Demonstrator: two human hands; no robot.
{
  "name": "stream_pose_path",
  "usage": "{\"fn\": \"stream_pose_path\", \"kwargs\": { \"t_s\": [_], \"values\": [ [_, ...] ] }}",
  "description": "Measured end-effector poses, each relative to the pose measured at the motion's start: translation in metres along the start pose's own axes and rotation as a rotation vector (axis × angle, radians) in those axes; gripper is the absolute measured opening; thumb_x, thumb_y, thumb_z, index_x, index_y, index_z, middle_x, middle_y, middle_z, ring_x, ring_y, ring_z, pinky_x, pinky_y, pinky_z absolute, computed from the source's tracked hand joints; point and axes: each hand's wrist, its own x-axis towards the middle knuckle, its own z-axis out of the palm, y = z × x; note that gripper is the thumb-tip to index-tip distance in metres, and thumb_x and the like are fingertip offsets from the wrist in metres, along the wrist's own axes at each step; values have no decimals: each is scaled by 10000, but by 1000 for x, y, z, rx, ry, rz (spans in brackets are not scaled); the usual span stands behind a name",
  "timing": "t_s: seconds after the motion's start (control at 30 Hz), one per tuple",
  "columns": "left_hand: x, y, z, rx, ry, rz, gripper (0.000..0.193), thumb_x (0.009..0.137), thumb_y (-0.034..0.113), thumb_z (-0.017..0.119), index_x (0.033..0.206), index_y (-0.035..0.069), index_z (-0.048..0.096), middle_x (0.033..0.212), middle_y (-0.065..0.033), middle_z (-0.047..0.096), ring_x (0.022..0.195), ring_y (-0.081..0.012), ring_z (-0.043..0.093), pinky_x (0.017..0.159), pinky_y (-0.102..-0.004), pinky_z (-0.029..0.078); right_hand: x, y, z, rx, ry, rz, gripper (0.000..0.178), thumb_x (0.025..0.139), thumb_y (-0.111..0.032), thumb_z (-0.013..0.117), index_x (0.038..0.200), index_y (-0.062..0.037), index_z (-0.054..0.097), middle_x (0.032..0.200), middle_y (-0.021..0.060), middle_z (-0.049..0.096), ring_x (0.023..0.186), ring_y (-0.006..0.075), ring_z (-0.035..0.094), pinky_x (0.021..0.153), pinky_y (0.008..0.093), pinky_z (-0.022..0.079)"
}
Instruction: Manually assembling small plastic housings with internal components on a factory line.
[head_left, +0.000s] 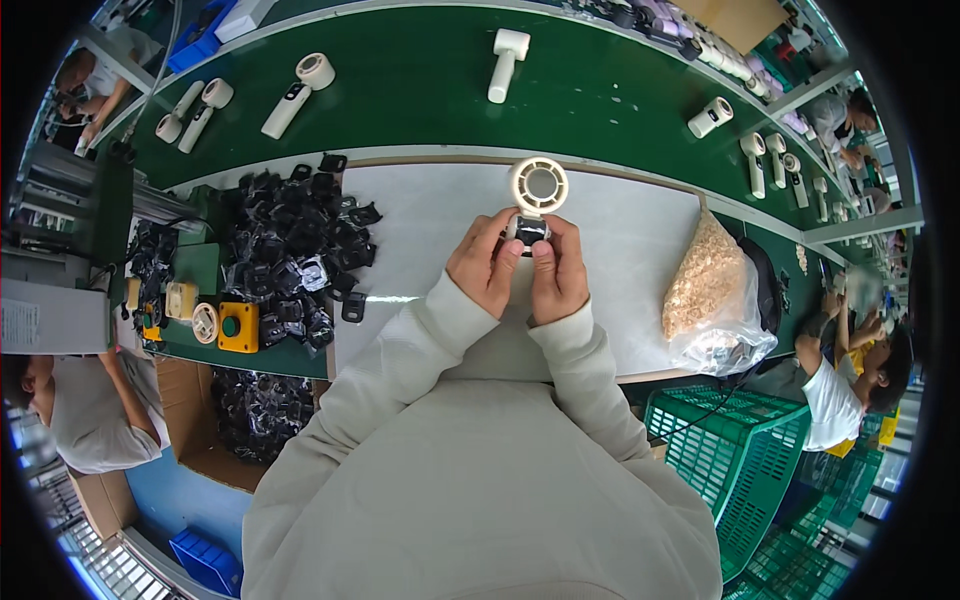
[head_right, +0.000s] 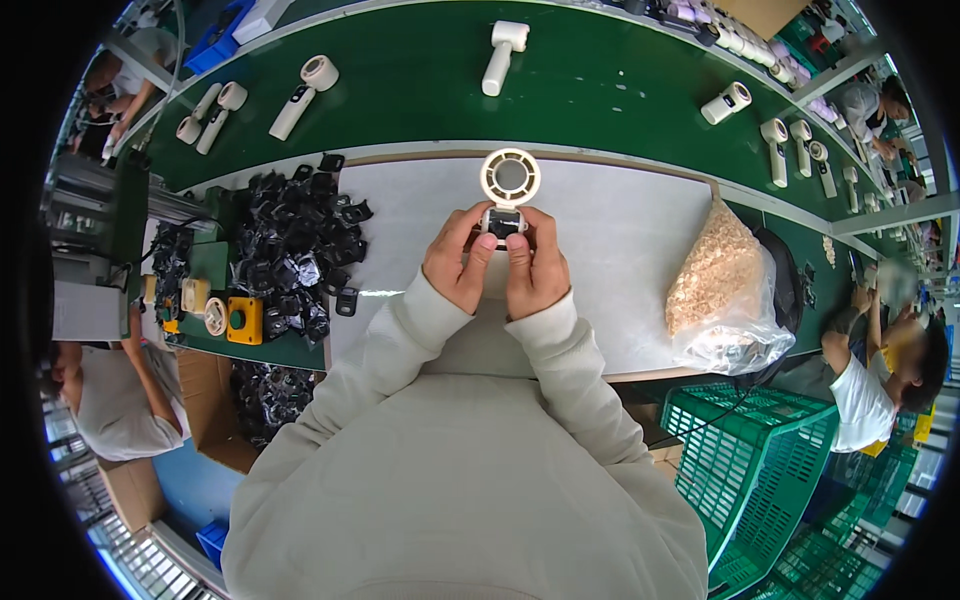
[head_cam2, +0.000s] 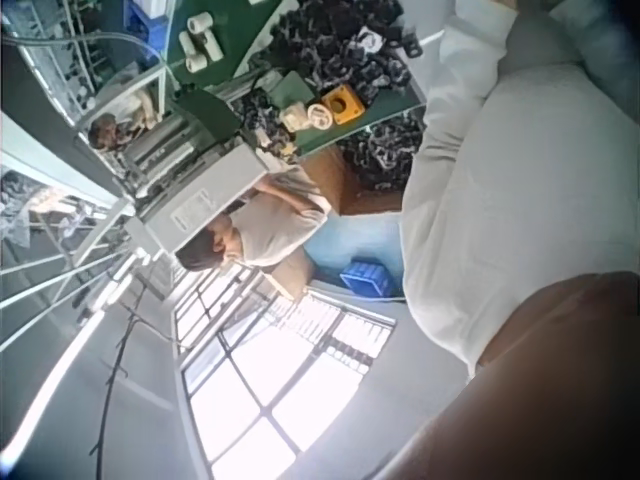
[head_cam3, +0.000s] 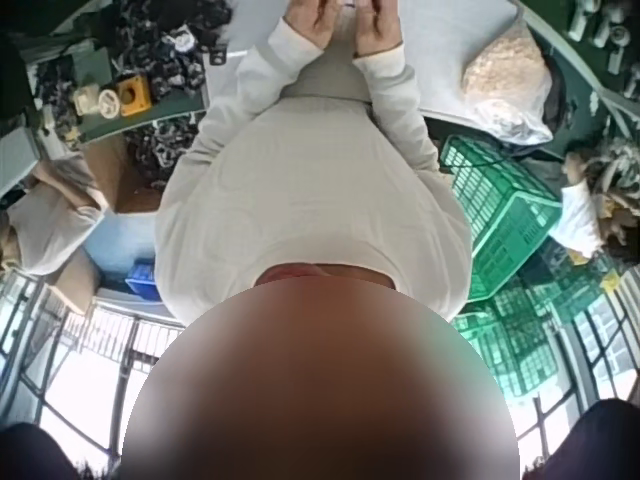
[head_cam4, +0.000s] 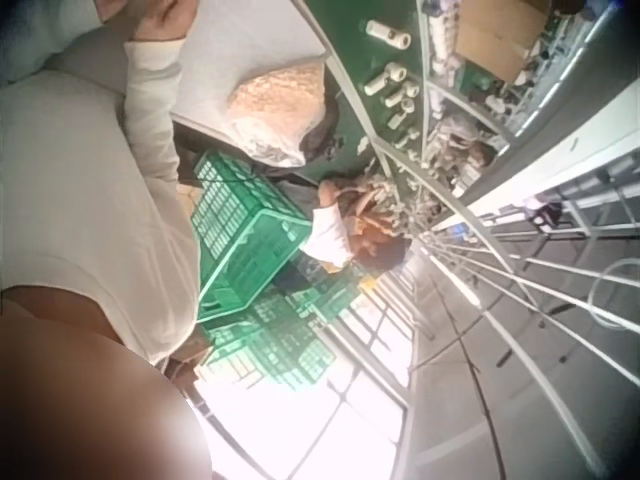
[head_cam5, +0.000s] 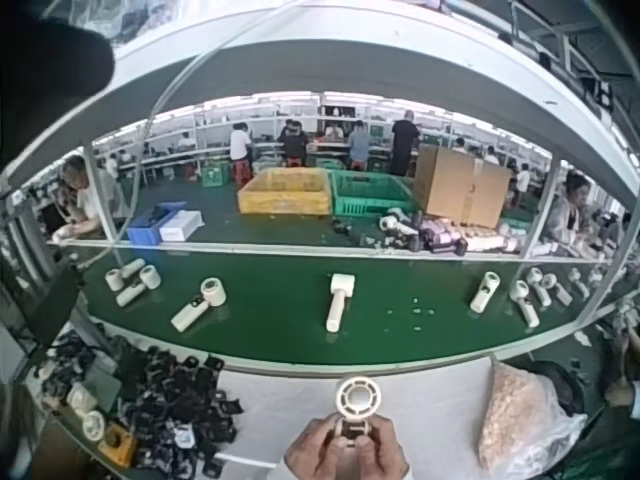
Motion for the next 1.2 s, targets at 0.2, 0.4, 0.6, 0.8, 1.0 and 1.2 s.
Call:
{"fn": "stream_pose_path", "kwargs": {
  "t_s": [0.2,0.4,0.6,0.8,1.0,1.2],
  "values": [
    [13,6,5,-245,58,19,260,896,73,586,1149,23,556,985,-101,548,786,-204,527,726,-285,457,16,-11,-5,505,-24,127,212,960,-71,519,1165,-26,544,986,71,639,885,167,569,847,277,448],
    [27,14,4,-393,80,30,155,889,71,625,1026,15,577,945,-77,536,789,-164,512,737,-267,450,29,-21,-6,575,25,157,160,939,-51,558,1091,-9,586,978,65,636,889,144,559,851,269,444],
    [34,3,3,-411,28,-16,143,920,68,613,1052,22,586,994,-60,587,872,-144,554,831,-249,454,35,-8,2,509,57,94,203,922,-26,574,1125,-36,563,978,74,628,852,143,558,797,256,461],
    [50,-9,5,-549,41,-214,161,936,138,594,1047,22,598,1047,-87,598,899,-148,560,809,-264,449,45,1,2,565,-40,74,337,890,10,571,1210,-58,491,993,96,610,830,155,559,765,263,471],
    [42,-34,14,-598,5,-267,293,966,211,557,1189,22,544,1141,-122,596,988,-166,563,901,-287,432,35,12,-2,535,-118,252,427,876,43,565,1272,-49,438,1055,116,601,884,170,566,808,281,465],
    [49,-45,9,-789,-24,-251,448,957,232,571,1324,14,436,1194,-154,576,1057,-197,559,946,-297,424,30,23,-2,508,-220,215,431,860,52,557,1264,-48,446,1047,120,604,866,175,568,781,280,474]
  ]
}}
